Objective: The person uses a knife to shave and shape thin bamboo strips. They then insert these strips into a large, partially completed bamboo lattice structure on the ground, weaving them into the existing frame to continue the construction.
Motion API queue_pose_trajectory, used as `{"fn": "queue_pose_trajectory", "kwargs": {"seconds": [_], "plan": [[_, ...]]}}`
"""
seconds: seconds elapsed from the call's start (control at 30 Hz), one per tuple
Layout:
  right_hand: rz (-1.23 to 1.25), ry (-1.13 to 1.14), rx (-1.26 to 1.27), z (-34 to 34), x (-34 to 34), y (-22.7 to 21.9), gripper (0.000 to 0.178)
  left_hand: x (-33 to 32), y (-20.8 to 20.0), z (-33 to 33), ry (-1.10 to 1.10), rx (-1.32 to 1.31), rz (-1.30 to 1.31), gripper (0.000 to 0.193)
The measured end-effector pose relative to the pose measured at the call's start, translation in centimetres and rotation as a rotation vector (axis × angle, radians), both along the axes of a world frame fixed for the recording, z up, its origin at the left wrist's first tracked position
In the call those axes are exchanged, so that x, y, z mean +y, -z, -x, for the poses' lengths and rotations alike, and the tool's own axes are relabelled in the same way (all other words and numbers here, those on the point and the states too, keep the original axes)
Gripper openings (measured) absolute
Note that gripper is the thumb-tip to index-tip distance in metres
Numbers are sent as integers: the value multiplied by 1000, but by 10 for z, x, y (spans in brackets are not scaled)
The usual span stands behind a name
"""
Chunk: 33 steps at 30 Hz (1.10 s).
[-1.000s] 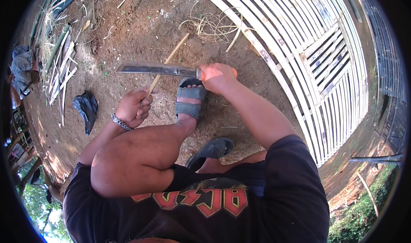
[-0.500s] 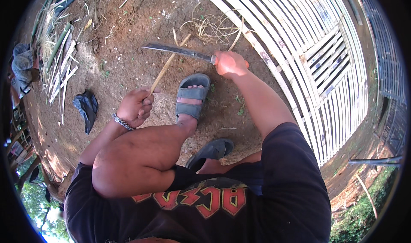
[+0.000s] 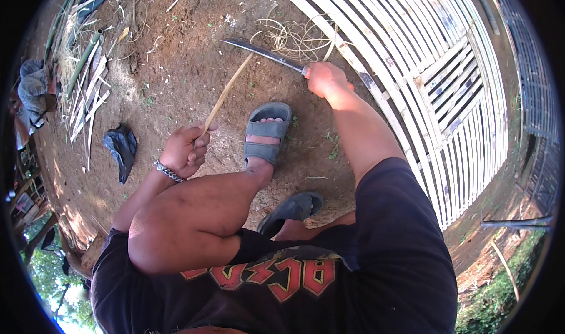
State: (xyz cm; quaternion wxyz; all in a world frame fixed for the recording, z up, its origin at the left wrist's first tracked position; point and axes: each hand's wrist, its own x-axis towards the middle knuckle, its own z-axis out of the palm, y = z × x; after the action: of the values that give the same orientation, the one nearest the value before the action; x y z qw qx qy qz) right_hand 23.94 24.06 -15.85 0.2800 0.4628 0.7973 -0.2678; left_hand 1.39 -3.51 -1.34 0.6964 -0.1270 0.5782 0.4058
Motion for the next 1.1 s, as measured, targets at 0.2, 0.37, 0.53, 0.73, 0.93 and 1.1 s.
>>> {"fn": "queue_pose_trajectory", "kwargs": {"seconds": [0.2, 0.37, 0.53, 0.73, 0.93, 1.1], "plan": [[-9, -14, 37, -1, -13, -21, 23, -4, 8, 0, -28, 8, 38, 32], [74, -62, 187, -2, -68, -48, 24, -3, 4, -1, -24, 1, 23, 31], [140, -142, 302, 11, -122, -85, 19, -3, 5, 0, -63, 1, 32, 29], [104, -198, 404, 10, -135, -80, 16, -6, 13, 3, -63, -13, 42, 26], [104, -131, 310, 10, -112, -63, 17, 2, 3, 1, -34, -19, 39, 28], [83, -110, 213, 14, -94, -49, 24, 3, 3, 2, -30, -39, 13, 30]]}}
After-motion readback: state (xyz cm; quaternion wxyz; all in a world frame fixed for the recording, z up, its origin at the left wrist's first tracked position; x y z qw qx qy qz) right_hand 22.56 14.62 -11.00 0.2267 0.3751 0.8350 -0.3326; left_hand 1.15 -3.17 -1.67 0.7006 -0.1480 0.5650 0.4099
